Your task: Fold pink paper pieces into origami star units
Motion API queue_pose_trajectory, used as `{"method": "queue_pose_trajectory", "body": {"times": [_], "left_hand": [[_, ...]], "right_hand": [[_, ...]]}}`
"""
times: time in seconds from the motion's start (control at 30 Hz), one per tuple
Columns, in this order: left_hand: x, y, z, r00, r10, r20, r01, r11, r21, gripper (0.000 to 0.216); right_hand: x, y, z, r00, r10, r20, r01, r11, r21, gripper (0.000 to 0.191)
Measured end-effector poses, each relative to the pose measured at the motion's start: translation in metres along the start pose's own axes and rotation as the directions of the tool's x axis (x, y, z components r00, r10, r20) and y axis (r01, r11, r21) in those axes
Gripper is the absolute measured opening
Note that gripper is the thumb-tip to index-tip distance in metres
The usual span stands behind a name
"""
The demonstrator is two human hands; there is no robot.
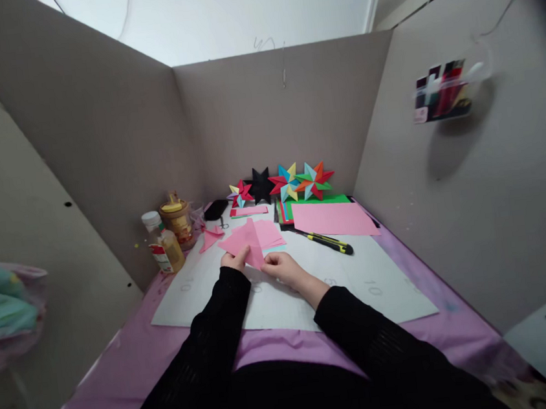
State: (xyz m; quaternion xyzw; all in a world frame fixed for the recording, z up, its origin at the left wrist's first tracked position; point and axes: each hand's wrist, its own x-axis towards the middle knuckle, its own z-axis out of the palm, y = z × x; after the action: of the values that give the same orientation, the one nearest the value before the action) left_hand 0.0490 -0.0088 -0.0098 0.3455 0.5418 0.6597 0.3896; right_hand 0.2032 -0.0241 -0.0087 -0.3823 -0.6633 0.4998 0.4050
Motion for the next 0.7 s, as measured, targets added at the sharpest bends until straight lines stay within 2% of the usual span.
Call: {"method": "queue_pose_trajectory", "body": {"times": [0.1, 0.23, 0.4, 0.5, 0.6, 0.7], "left_hand": [[0.001, -0.001, 0.001, 0.998, -0.04, -0.048, 0.037, 0.997, -0.075, 0.032], [0.002, 0.002, 0.0, 0.991, -0.099, -0.094, 0.087, 0.988, -0.131, 0.034], [0.005, 0.004, -0.001, 0.992, -0.092, -0.086, 0.076, 0.982, -0.171, 0.045], [0.006, 0.004, -0.001, 0.992, -0.084, -0.099, 0.067, 0.984, -0.167, 0.05], [0.007, 0.002, -0.001, 0.991, -0.07, -0.113, 0.051, 0.986, -0.156, 0.05], [0.007, 0.001, 0.0, 0.994, -0.071, -0.085, 0.059, 0.989, -0.136, 0.05]], "right_hand": [[0.001, 0.0, 0.0, 1.0, -0.012, -0.015, 0.012, 1.0, 0.024, 0.016], [0.008, 0.001, -0.007, 0.988, -0.022, -0.15, 0.042, 0.99, 0.134, 0.015], [0.021, 0.004, -0.026, 0.93, 0.05, -0.365, 0.077, 0.943, 0.325, 0.017], [0.025, 0.003, -0.038, 0.886, 0.109, -0.451, 0.104, 0.9, 0.422, 0.021], [0.025, 0.0, -0.045, 0.878, 0.129, -0.461, 0.118, 0.875, 0.47, 0.025], [0.023, -0.002, -0.041, 0.913, 0.092, -0.397, 0.109, 0.883, 0.456, 0.029]]}}
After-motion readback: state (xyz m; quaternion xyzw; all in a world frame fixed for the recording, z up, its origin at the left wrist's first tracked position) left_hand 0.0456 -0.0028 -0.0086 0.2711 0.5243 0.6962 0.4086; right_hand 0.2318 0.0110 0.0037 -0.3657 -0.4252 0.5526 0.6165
